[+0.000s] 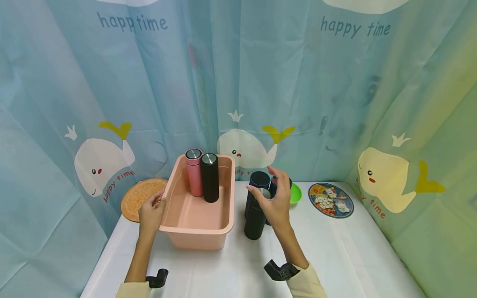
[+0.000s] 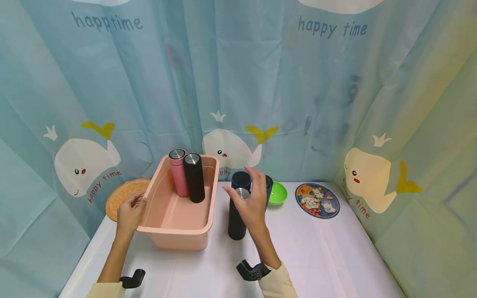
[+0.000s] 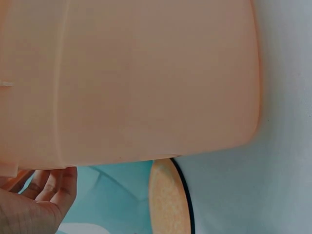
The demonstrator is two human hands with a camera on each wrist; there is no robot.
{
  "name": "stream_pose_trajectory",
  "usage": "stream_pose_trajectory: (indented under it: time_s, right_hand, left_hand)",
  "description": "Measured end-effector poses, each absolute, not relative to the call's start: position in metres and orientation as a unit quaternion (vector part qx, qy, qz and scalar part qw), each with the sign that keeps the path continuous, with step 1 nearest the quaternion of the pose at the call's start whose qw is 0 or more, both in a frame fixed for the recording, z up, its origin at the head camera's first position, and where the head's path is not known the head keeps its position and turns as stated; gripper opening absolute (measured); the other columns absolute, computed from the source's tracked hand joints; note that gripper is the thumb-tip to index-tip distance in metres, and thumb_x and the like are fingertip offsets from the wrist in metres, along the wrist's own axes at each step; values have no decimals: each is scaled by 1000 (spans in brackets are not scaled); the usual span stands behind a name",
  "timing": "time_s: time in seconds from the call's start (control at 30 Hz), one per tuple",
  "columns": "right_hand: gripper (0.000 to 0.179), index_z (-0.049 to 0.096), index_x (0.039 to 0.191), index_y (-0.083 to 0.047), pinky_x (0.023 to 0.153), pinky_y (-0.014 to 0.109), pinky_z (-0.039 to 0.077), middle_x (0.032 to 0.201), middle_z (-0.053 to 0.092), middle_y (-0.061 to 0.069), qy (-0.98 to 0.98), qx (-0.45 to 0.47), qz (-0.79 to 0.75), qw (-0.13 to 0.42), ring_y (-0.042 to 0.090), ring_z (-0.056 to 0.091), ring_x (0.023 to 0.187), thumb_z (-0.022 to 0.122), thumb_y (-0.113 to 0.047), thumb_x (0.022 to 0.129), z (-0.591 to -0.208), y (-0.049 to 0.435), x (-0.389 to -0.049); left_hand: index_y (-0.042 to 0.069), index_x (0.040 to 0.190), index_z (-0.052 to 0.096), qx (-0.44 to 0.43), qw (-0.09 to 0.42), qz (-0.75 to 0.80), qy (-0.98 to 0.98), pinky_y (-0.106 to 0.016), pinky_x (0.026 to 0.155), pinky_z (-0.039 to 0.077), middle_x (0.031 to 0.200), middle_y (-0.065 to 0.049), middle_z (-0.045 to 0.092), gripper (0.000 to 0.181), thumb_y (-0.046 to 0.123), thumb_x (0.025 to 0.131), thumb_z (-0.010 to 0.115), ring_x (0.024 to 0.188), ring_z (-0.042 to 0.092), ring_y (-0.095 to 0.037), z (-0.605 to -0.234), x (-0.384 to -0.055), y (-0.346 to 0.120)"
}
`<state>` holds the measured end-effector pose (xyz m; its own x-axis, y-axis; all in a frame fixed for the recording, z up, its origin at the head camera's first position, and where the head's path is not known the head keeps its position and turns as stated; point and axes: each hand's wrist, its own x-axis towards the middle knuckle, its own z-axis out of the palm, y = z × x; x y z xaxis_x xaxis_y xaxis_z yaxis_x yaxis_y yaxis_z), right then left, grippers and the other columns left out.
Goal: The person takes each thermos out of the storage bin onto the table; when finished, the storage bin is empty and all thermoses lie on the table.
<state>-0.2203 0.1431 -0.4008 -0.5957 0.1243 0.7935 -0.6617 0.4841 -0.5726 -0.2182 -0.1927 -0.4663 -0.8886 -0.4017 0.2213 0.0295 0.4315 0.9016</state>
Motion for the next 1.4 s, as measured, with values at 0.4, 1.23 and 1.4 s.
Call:
stream_pose_trajectory:
  time_s: [0.4,1.23,1.4]
  right_hand:
    - [69,55,131,-6,94,47,51,125,57,13,-743,251,504,361,30,53,116,86,-11,70,-392,101,-223]
    - [75,44,140,-1,111,50,39,139,51,20,-789,178,567,155,36,47,131,82,-20,78,-434,55,-268]
    - [78,42,142,1,111,52,38,141,50,22,-793,171,564,153,38,45,133,81,-22,79,-434,52,-284]
  left_hand:
    - [0,124,65,109,210,-525,-817,2,70,41,113,-21,69,32,11,94,58,84,55,4,-468,-220,-194]
    - [-1,123,65,110,214,-520,-820,4,70,39,113,-21,69,33,12,94,58,90,63,-8,-470,-219,-194]
    - [-1,123,65,107,217,-528,-814,3,71,40,112,-21,69,33,12,94,58,79,53,13,-469,-220,-194]
